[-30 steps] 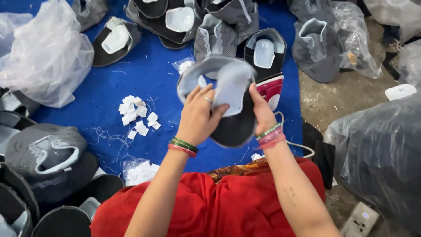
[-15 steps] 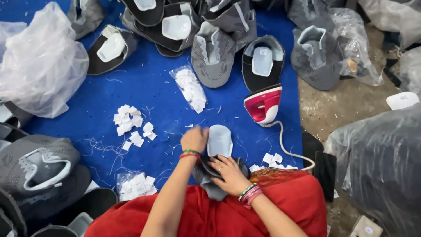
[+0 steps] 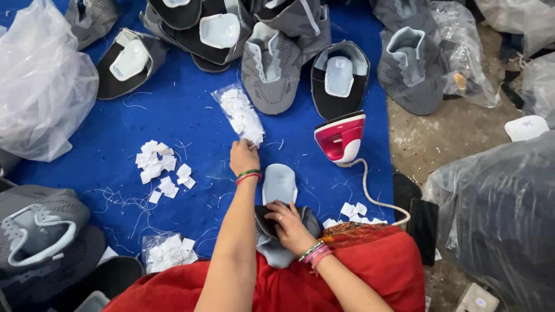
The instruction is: Ironing small white patches onto the inside of shoe uppers.
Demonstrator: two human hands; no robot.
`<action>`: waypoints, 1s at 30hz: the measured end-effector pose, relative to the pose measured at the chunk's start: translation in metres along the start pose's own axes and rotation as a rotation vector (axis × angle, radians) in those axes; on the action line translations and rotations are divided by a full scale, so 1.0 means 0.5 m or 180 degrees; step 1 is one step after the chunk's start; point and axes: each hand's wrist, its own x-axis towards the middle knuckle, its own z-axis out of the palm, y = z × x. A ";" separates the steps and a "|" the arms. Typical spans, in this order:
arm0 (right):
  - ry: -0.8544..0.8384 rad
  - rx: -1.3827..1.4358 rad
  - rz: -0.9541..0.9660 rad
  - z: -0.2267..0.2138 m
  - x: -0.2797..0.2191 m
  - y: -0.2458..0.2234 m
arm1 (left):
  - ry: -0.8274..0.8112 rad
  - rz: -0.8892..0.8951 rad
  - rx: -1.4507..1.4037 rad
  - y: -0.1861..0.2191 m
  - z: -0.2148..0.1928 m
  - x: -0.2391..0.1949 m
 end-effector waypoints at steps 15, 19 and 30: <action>-0.0225 -0.1777 0.1183 -0.069 0.121 -0.031 | -0.0743 -0.1422 -0.1559 -0.020 -0.028 -0.068; -0.0230 -0.1790 0.1275 -0.065 0.113 -0.035 | -0.1185 -0.1411 -0.1340 0.013 -0.010 -0.130; -0.0375 -0.1718 0.1514 -0.098 0.140 -0.048 | -0.0874 -0.1297 -0.0919 0.039 -0.036 -0.154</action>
